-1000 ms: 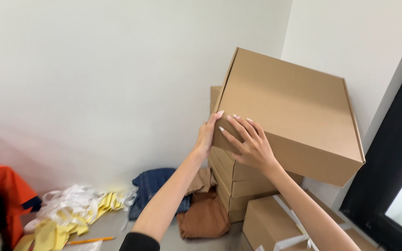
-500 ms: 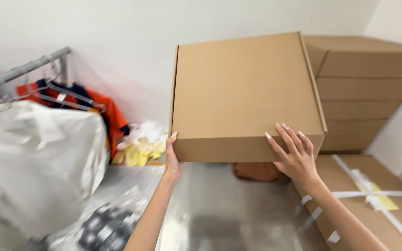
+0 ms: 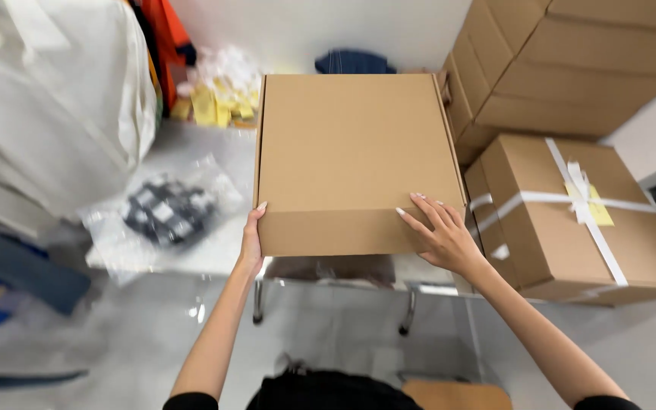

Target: The person places a folded checkered garment into a clear plastic bag and seals it. They then place the bagged item into a cardboard box, close the box, and tie it with a white ribbon.

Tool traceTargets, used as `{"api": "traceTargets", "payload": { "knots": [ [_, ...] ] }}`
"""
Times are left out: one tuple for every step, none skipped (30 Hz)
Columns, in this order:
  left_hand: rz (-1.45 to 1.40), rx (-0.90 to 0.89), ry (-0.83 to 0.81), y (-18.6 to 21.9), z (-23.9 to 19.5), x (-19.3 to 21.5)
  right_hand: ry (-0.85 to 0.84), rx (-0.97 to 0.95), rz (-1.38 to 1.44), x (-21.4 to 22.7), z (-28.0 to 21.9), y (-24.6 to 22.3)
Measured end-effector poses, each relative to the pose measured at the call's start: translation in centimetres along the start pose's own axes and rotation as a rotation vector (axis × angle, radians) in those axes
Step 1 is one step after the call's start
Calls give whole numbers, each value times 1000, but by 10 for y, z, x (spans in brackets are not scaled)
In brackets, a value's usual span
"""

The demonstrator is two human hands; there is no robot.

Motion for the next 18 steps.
{"api": "traceTargets", "payload": {
  "knots": [
    [-3,22,14,-11,-16,-2,-19,4,18,0,-20,-2],
    [18,65,4,-22,-30,-5,-148,-32,38,-6,-40,-2],
    [39,109,-5,-32,-44,-9,-278,-68,58,-12,-61,-3],
    [36,113,-1,-48,-48,-10,-282,-63,62,-9,-74,-5],
    [28,130,-3,-63,-53,-11,-361,-87,98,-9,-87,-6],
    [23,142,-4,-75,-56,-11,-434,-112,134,-11,-98,-9],
    [22,142,2,-78,-66,-12,-432,-108,138,-12,-107,-10],
    [21,181,-5,-81,-75,-15,-495,-163,218,-16,-117,-9],
    [21,221,-11,-82,-84,-18,-558,-218,299,-19,-127,-8],
    [24,218,-15,-94,-75,-15,-554,-221,296,-19,-128,-9],
    [-1,229,-29,-106,-65,-13,-548,-226,359,-19,-127,-10],
    [-28,238,-44,-117,-53,-11,-540,-229,419,-20,-125,-10],
    [-26,233,-48,-112,-47,-17,-535,-231,415,-26,-125,-4],
    [-70,249,-46,-109,-42,-19,-531,-240,455,-33,-126,-1],
    [-115,264,-43,-106,-37,-22,-527,-248,495,-41,-127,1],
    [-110,266,-39,-108,-29,-15,-526,-250,501,-50,-123,4],
    [-100,266,-7,-111,-20,-7,-556,-308,524,-61,-120,9],
    [-90,268,26,-114,-13,2,-588,-366,548,-72,-118,13]
  ]
}}
Point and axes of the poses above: each hand's wrist, its own z-axis towards the middle knuckle, its own x-axis out of the back of the hand, y = z × x, the point moved 6 cm from there along z, towards the middle knuckle, and after that the axes turned 5 degrees about z, right-handed, at the moved point
